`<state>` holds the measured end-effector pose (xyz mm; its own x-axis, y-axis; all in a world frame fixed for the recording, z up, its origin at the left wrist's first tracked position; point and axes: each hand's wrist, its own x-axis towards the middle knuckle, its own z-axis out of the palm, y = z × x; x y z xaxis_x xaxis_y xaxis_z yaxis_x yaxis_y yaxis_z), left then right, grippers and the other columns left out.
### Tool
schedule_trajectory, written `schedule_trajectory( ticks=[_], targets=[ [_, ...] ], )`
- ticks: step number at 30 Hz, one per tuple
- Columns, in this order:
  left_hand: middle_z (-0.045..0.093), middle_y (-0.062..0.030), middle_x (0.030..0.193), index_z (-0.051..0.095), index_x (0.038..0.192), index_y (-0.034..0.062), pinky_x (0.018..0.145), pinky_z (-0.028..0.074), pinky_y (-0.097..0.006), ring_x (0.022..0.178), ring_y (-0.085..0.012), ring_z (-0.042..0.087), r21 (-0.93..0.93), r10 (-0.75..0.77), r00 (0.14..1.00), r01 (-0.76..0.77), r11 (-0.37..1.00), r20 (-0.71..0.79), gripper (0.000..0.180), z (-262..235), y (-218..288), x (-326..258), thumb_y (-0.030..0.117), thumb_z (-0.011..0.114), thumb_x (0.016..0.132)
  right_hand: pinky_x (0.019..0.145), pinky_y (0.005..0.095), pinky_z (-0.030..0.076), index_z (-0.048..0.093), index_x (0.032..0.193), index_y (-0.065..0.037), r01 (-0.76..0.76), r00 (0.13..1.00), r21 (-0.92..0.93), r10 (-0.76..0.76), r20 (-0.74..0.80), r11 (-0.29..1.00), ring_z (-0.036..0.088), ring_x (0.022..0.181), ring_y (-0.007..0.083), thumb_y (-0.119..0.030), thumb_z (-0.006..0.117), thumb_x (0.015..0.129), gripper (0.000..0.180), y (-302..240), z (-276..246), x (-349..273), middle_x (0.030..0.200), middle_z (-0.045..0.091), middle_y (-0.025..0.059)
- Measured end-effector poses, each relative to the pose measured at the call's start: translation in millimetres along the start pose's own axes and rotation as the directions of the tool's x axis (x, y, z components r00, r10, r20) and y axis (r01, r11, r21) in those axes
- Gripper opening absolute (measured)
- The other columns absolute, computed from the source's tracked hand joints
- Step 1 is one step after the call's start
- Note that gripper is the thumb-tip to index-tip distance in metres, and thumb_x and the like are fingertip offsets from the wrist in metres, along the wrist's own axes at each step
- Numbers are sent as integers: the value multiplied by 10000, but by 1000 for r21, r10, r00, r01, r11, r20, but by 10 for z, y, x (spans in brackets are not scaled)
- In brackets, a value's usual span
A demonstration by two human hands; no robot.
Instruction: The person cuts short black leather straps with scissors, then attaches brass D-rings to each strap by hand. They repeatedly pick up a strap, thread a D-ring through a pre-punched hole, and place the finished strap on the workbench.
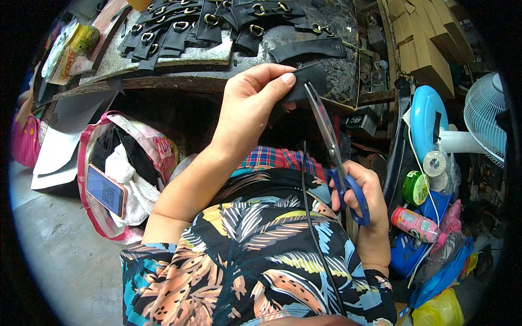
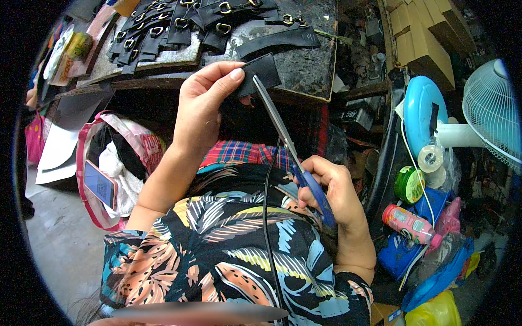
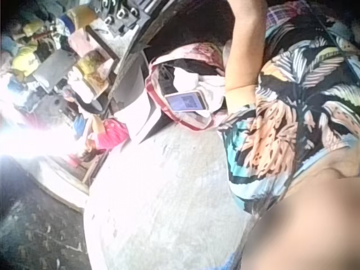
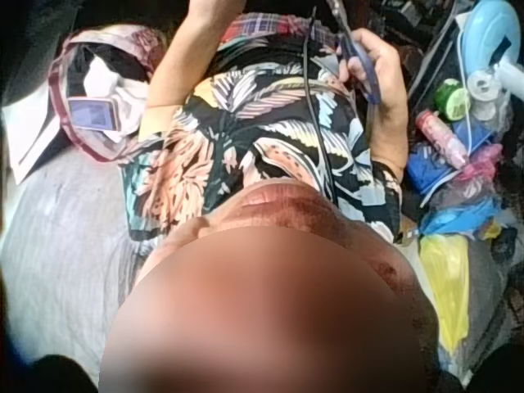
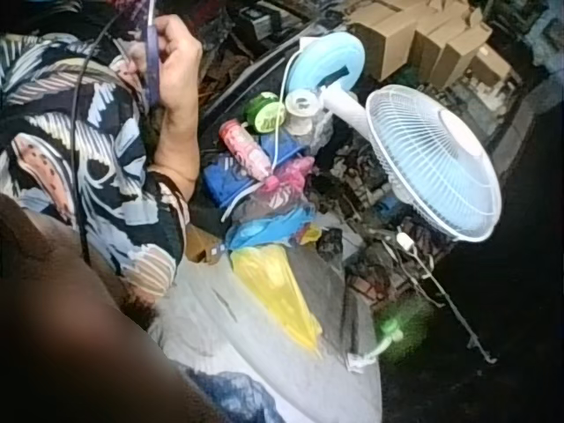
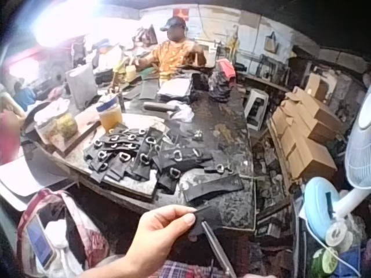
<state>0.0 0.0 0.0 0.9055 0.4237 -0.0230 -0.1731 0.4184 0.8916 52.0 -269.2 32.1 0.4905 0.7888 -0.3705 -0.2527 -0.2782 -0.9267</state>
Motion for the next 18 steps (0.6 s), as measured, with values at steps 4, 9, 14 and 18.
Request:
schedule_trajectory(
  ticks=[4,9,14,18],
  targets=[
    [745,-53,983,724,1145,-35,755,573,-246,857,-87,678,84,78,997,-77,993,-15,220,40,17,-31,128,697,1001,626,232,524,623,1059,64,9,1000,28,-8,-18,1000,646,690,87,-356,835,904,496,16,34,28,826,643,39],
    [740,-40,956,725,1118,-51,743,559,-227,836,-69,662,182,181,983,-172,968,-35,214,64,13,-54,126,694,1003,622,233,523,620,1054,63,13,999,31,-12,-30,999,642,682,83,-307,832,906,451,32,67,29,835,651,42],
    [744,-53,938,723,1122,-53,713,560,-231,812,-79,666,209,114,993,-118,971,32,222,45,25,-25,131,701,999,541,190,455,608,984,24,-21,990,-143,0,-144,990,627,586,86,-753,759,793,814,34,97,44,695,642,37],
    [746,-72,927,724,1122,-30,700,546,-253,789,-115,682,69,0,999,-3,998,47,216,20,36,-5,146,704,997,611,233,530,609,1049,66,56,993,-161,-71,-89,985,663,695,85,-159,841,867,371,44,58,51,852,684,76]
  ],
)
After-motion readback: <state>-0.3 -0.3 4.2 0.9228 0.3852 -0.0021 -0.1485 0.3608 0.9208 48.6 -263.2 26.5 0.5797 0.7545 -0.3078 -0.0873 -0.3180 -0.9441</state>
